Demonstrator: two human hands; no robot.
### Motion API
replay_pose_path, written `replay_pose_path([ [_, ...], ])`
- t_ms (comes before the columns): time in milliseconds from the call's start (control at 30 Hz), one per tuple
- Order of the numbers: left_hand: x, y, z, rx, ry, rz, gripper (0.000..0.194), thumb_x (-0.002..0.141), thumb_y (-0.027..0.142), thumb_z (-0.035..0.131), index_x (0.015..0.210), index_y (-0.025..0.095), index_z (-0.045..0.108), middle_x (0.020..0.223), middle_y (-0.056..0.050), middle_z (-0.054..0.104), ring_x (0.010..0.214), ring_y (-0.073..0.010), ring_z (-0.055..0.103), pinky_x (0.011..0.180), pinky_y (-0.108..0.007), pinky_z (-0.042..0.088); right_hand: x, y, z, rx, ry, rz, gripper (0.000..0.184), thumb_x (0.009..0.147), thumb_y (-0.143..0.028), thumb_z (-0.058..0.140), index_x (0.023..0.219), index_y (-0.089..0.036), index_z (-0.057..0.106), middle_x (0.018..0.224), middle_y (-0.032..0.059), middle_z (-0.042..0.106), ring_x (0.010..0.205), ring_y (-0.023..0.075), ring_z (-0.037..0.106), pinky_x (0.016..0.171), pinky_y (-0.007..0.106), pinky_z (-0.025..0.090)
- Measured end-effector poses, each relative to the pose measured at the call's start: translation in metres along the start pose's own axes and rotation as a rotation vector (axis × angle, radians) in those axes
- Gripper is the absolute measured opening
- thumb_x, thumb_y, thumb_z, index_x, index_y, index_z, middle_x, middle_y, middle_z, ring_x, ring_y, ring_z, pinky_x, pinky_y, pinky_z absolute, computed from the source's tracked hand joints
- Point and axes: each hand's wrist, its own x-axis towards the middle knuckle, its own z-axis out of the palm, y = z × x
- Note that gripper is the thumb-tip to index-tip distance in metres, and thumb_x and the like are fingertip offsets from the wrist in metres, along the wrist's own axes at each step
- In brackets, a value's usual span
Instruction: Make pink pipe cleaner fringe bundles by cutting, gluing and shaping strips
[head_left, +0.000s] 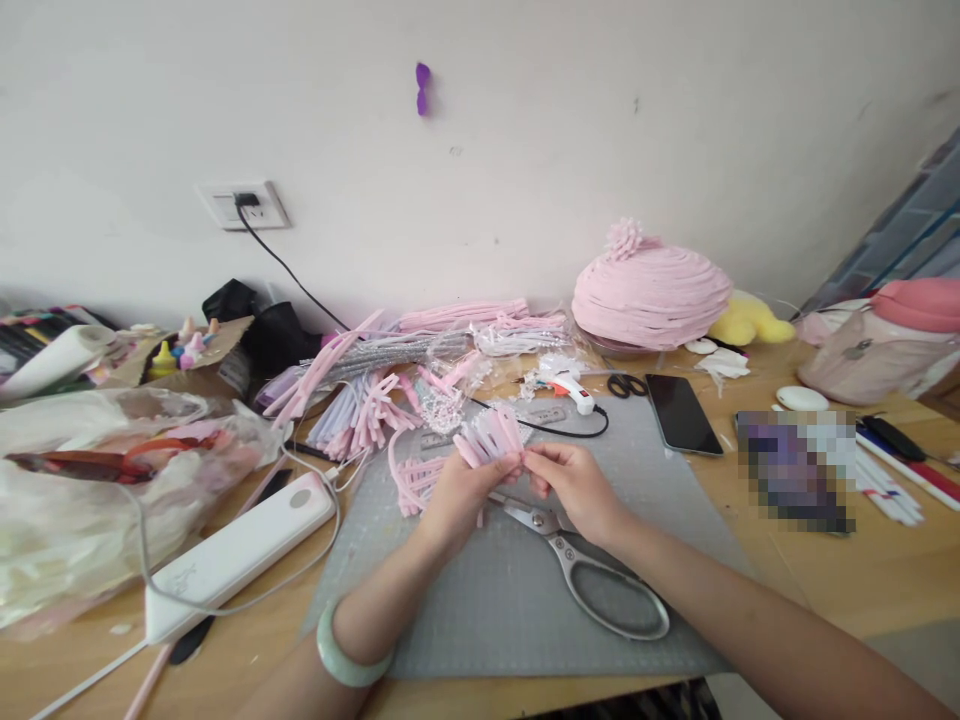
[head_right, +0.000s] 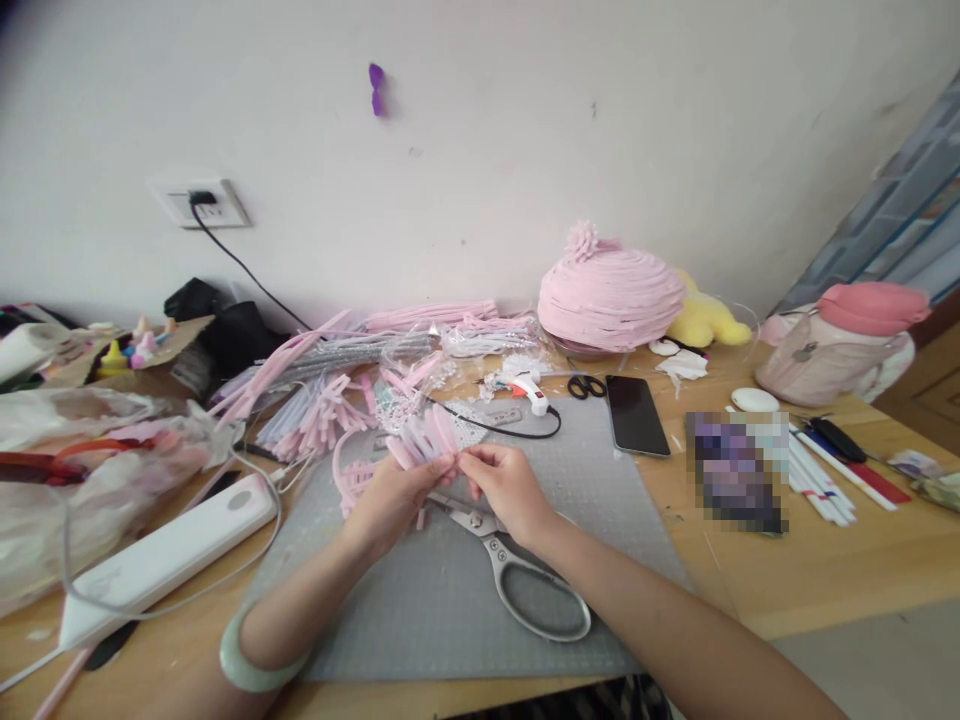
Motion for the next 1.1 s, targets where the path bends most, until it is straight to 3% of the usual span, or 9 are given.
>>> replay_pose_path([
  [167, 0.006, -0.004, -0.006, 0.02, 0.021, -0.041, 0.023, 0.061, 0.03, 0.073, 0.075, 0.014, 0.066, 0.061, 0.001, 0.062, 0.058, -0.0104, 0.054, 0.058, -0.021, 0.039, 0.003, 0.002, -0.001, 0.043, 0.144, -0.012, 0.026, 0.073, -0.04, 0.055, 0.062, -0.016, 0.053, 0.046, -0.006, 0.044, 0.045, 0.0073, 0.037, 0.047, 0.022, 0.027],
  [333, 0.01, -0.004, -0.011, 0.049, 0.09, -0.044, 0.021, 0.057, 0.03, 0.074, 0.065, 0.013, 0.065, 0.052, 0.002, 0.06, 0.05, -0.0078, 0.049, 0.053, -0.019, 0.035, 0.002, -0.007, -0.01, -0.207, 0.05, -0.028, 0.023, 0.072, -0.037, 0.056, 0.065, -0.015, 0.058, 0.047, -0.0049, 0.046, 0.046, 0.0082, 0.04, 0.048, 0.022, 0.029],
  [500, 0.013, -0.002, -0.013, 0.101, 0.057, -0.075, 0.023, 0.055, 0.031, 0.076, 0.062, 0.013, 0.065, 0.05, 0.002, 0.058, 0.049, -0.007, 0.046, 0.051, -0.019, 0.033, 0.003, -0.012, -0.016, -0.356, -0.013, -0.031, 0.022, 0.072, -0.033, 0.054, 0.059, -0.016, 0.057, 0.047, -0.0042, 0.047, 0.046, 0.0087, 0.041, 0.049, 0.022, 0.029],
  [600, 0.012, 0.0, -0.014, 0.085, 0.033, -0.084, 0.025, 0.053, 0.033, 0.077, 0.061, 0.013, 0.065, 0.053, 0.002, 0.06, 0.051, -0.0071, 0.048, 0.053, -0.019, 0.035, 0.004, -0.012, -0.018, -0.35, -0.042, -0.002, 0.023, 0.071, -0.029, 0.054, 0.052, -0.016, 0.053, 0.045, -0.004, 0.047, 0.045, 0.008, 0.04, 0.048, 0.022, 0.029],
  [800, 0.008, 0.006, -0.013, -0.005, -0.062, -0.22, 0.029, 0.049, 0.033, 0.08, 0.063, 0.011, 0.068, 0.056, -0.001, 0.061, 0.053, -0.0073, 0.05, 0.055, -0.019, 0.039, 0.008, -0.006, -0.022, -0.109, -0.05, 0.058, 0.021, 0.07, -0.031, 0.056, 0.056, -0.015, 0.059, 0.045, -0.0036, 0.049, 0.045, 0.0079, 0.041, 0.048, 0.022, 0.031],
  [1100, 0.011, 0.008, -0.015, -0.051, -0.036, -0.228, 0.026, 0.046, 0.027, 0.082, 0.061, 0.01, 0.068, 0.053, 0.0, 0.06, 0.048, -0.0047, 0.048, 0.048, -0.016, 0.036, 0.008, -0.003, -0.023, -0.217, -0.13, 0.058, 0.024, 0.074, -0.034, 0.056, 0.061, -0.015, 0.061, 0.048, -0.0027, 0.052, 0.047, 0.0082, 0.044, 0.05, 0.022, 0.031],
])
